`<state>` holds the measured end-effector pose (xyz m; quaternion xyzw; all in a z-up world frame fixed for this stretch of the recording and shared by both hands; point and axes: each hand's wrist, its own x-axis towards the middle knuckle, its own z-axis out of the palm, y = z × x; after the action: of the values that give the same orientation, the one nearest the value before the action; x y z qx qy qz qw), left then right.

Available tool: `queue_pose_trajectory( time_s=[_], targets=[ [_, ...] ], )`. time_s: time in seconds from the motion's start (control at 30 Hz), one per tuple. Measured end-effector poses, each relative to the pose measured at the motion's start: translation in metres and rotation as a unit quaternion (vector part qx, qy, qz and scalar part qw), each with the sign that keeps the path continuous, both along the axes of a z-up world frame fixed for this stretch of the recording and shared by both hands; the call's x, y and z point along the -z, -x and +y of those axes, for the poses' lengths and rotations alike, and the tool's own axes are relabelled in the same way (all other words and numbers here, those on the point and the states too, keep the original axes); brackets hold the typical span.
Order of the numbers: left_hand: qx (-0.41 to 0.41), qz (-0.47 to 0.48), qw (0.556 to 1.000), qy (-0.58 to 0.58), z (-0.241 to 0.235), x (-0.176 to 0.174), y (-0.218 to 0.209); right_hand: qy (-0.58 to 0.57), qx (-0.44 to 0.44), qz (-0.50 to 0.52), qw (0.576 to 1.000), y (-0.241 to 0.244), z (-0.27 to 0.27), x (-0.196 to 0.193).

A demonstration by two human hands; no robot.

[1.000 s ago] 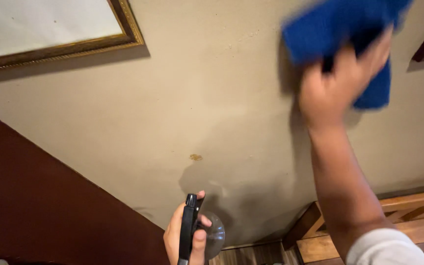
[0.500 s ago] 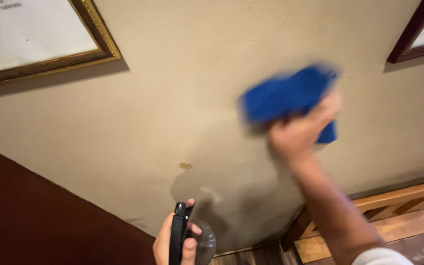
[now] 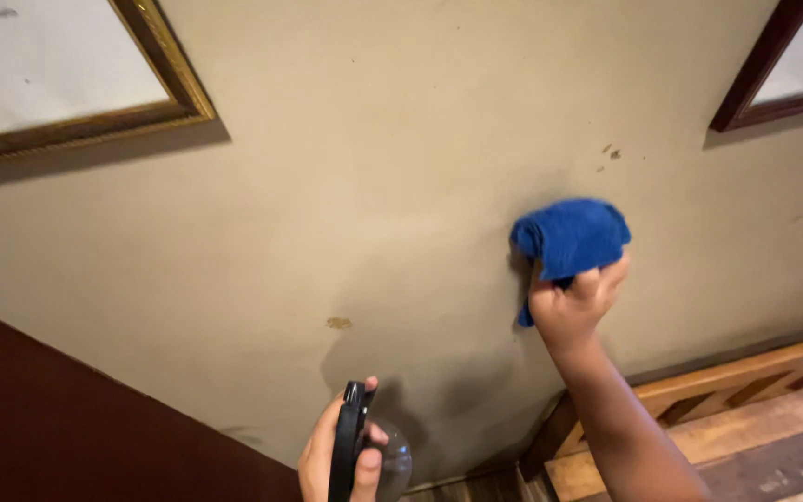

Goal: Cleaning spots on a restaurant wall using a spray bottle and a cleaning cloth.

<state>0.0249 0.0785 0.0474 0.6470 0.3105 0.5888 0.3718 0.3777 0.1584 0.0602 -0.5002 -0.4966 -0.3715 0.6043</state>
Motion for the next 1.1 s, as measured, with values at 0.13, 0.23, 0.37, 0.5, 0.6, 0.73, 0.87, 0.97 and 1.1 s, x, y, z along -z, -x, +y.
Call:
queue_pose_trajectory(
  time_s=[0.13,0.23,0.37,0.5,0.6,0.73,0.87,0.97,1.1],
  targets=[
    [0.003,0.030,0.999,-0.018,-0.001,-0.012,-0.009,0.026,0.068,-0.003,0.997,-0.009,-0.004,-0.030],
    [0.006,0.052,0.998,-0.023,-0.001,-0.019,-0.015,-0.006,0.107,-0.015,0.994,-0.036,0.015,-0.094],
    [0.028,0.053,0.998,-0.028,0.000,-0.017,-0.018,-0.041,0.062,0.007,0.997,-0.033,0.011,-0.190],
    [0.035,0.053,0.998,-0.029,0.001,-0.003,-0.014,-0.011,0.060,0.023,0.998,-0.024,0.004,-0.194],
    [0.027,0.047,0.998,-0.025,0.000,0.002,-0.012,0.009,0.057,0.035,0.998,-0.017,0.002,-0.154],
    [0.037,0.030,0.998,-0.037,0.000,-0.001,-0.014,0.041,0.046,0.072,0.996,-0.004,-0.004,-0.078],
    [0.045,0.048,0.996,-0.058,0.000,-0.008,-0.016,0.027,0.042,0.049,0.998,-0.015,-0.002,-0.103],
    [0.050,0.060,0.995,-0.065,-0.001,-0.019,-0.020,0.008,0.074,0.015,0.997,-0.042,0.013,-0.154],
    [0.065,0.070,0.994,-0.045,-0.005,-0.023,-0.016,-0.008,0.092,-0.032,0.995,-0.035,0.007,-0.222]
  ],
)
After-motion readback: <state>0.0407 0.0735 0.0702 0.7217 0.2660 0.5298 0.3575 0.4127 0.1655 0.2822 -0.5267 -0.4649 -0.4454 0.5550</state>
